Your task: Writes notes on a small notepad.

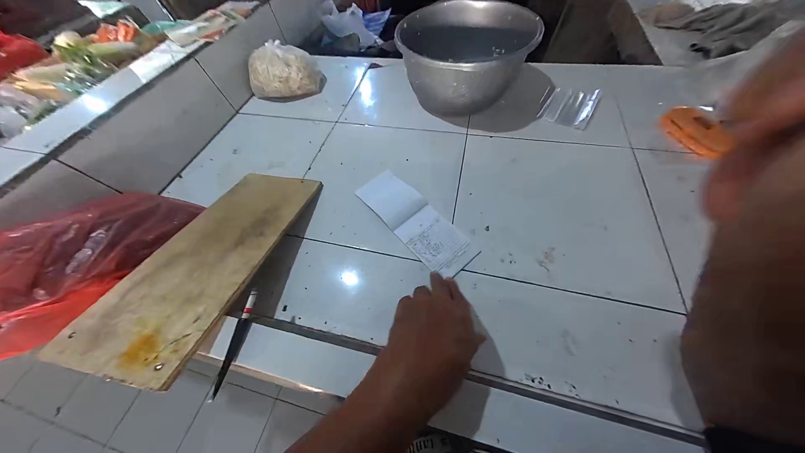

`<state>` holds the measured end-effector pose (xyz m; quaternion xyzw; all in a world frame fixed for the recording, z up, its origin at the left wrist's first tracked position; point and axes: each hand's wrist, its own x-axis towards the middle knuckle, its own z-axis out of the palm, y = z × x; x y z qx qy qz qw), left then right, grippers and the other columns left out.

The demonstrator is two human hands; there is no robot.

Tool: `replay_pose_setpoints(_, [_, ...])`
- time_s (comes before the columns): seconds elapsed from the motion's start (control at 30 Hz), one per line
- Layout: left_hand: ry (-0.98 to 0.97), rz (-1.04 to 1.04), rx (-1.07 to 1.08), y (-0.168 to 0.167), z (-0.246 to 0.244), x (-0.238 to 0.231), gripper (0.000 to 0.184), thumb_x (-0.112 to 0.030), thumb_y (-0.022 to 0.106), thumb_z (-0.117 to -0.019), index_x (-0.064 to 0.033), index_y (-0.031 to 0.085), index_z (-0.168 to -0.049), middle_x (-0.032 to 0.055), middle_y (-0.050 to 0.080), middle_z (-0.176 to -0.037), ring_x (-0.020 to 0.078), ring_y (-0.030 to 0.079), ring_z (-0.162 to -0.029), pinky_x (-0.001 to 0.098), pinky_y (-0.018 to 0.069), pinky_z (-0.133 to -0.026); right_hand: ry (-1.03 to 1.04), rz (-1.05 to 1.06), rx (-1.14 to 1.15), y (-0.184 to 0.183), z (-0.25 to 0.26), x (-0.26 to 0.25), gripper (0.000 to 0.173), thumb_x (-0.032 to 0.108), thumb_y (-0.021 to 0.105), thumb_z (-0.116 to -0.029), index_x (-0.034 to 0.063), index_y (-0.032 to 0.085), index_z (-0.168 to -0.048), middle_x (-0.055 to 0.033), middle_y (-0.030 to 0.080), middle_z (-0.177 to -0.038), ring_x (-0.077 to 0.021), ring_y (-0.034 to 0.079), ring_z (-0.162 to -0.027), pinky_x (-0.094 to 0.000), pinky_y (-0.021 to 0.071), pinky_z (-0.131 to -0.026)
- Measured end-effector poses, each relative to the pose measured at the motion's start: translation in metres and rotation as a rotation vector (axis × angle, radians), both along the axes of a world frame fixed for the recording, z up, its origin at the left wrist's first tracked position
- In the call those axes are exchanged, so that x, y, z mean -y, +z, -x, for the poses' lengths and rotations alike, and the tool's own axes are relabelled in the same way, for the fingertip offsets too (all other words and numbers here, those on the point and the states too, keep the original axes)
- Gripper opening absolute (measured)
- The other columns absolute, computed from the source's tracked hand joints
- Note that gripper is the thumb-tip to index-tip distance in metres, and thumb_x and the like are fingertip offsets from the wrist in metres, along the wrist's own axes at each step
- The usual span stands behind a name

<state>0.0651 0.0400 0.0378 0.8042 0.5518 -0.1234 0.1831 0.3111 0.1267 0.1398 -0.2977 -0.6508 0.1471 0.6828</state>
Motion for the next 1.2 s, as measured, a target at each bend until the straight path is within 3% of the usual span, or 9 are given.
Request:
replay_pose_setpoints(0.07, [0.004, 0.081, -0.033, 0.000, -0.018, -0.014, 0.102, -0.068, 0.059, -0.0920, 0.0049, 0.030, -0.157, 0.0280, 0.032, -0.162, 0.0445, 0.063, -0.114, 0.0564, 0.0554, -0.087, 0.001, 0.076, 0.204, -0.023, 0.042, -0.015, 0.036, 0.026, 0.033, -0.1119, 0.0084, 0.064, -0.108, 0.0078, 0.069, -0.080, -0.0038, 0.066, -0.065, -0.0238, 0.0581, -0.058])
replay_pose_setpoints(0.1, [0.013, 0.107, -0.056, -0.003, -0.026, -0.021, 0.110, -0.073, 0.060, -0.0887, 0.0068, 0.028, -0.157, 0.0285, 0.028, -0.163, 0.0423, 0.066, -0.107, 0.0541, 0.0570, -0.083, 0.007, 0.132, 0.302, -0.046, 0.050, -0.025, 0.035, 0.025, 0.037, -0.1118, 0.0037, 0.065, -0.111, 0.0014, 0.073, -0.089, -0.0080, 0.069, -0.073, -0.0285, 0.0608, -0.063])
replay_pose_setpoints(0.2, [0.037, 0.130, -0.106, -0.011, -0.041, -0.044, 0.124, -0.084, 0.058, -0.0800, 0.0135, 0.030, -0.152, 0.0321, 0.033, -0.158, 0.0346, 0.071, -0.090, 0.0470, 0.0592, -0.075, 0.050, 0.288, 0.514, -0.117, 0.056, -0.055, 0.025, 0.018, 0.052, -0.1061, 0.0009, 0.065, -0.120, -0.0080, 0.072, -0.112, -0.0128, 0.070, -0.095, -0.0321, 0.0614, -0.080])
replay_pose_setpoints(0.33, [0.040, 0.180, -0.152, -0.016, -0.048, -0.065, 0.131, -0.088, 0.053, -0.0790, 0.0159, 0.022, -0.153, 0.0350, 0.029, -0.158, 0.0344, 0.071, -0.088, 0.0454, 0.0582, -0.071, 0.050, 0.385, 0.663, -0.174, 0.065, -0.077, 0.024, 0.020, 0.064, -0.1008, 0.0105, 0.066, -0.123, -0.0018, 0.072, -0.117, -0.0106, 0.068, -0.102, -0.0289, 0.0583, -0.083])
replay_pose_setpoints(0.43, [0.024, 0.227, -0.205, -0.017, -0.043, -0.066, 0.132, -0.090, 0.051, -0.0782, 0.0131, 0.021, -0.155, 0.0341, 0.020, -0.162, 0.0301, 0.070, -0.086, 0.0403, 0.0561, -0.068, 0.032, 0.368, 0.707, -0.198, 0.077, -0.089, 0.027, 0.026, 0.066, -0.0993, 0.0115, 0.068, -0.122, -0.0024, 0.072, -0.113, -0.0134, 0.066, -0.101, -0.0299, 0.0568, -0.083])
replay_pose_setpoints(0.67, [0.064, 0.315, -0.236, -0.015, -0.031, -0.082, 0.128, -0.085, 0.054, -0.0815, 0.0156, 0.022, -0.154, 0.0362, 0.030, -0.155, 0.0309, 0.070, -0.085, 0.0393, 0.0556, -0.065, -0.019, 0.377, 0.809, -0.218, 0.097, -0.095, 0.035, 0.033, 0.070, -0.0967, 0.0101, 0.068, -0.123, -0.0039, 0.070, -0.102, -0.0157, 0.063, -0.087, -0.0326, 0.0532, -0.079])
replay_pose_setpoints(0.9, [0.103, 0.334, -0.221, -0.016, -0.025, -0.089, 0.125, -0.084, 0.052, -0.0836, 0.0179, 0.025, -0.151, 0.0358, 0.036, -0.151, 0.0327, 0.070, -0.089, 0.0410, 0.0565, -0.067, -0.043, 0.368, 0.815, -0.220, 0.098, -0.093, 0.035, 0.032, 0.072, -0.0949, 0.0095, 0.068, -0.122, -0.0043, 0.070, -0.100, -0.0169, 0.062, -0.084, -0.0325, 0.0528, -0.074])
replay_pose_setpoints(1.07, [0.144, 0.350, -0.206, -0.019, -0.024, -0.095, 0.125, -0.082, 0.056, -0.0832, 0.0131, 0.021, -0.156, 0.0345, 0.026, -0.159, 0.0340, 0.070, -0.095, 0.0423, 0.0572, -0.072, -0.051, 0.346, 0.794, -0.223, 0.097, -0.091, 0.028, 0.026, 0.071, -0.0955, 0.0084, 0.071, -0.118, -0.0039, 0.072, -0.100, -0.0138, 0.064, -0.083, -0.0298, 0.0543, -0.074])
replay_pose_setpoints(1.2, [0.134, 0.288, -0.138, -0.024, -0.022, -0.098, 0.124, -0.080, 0.059, -0.0829, 0.0055, 0.015, -0.161, 0.0251, 0.018, -0.167, 0.0298, 0.070, -0.092, 0.0432, 0.0574, -0.072, -0.018, 0.405, 0.775, -0.222, 0.096, -0.089, 0.024, 0.021, 0.070, -0.0949, 0.0100, 0.071, -0.116, -0.0015, 0.071, -0.101, -0.0073, 0.064, -0.080, -0.0243, 0.0566, -0.071])
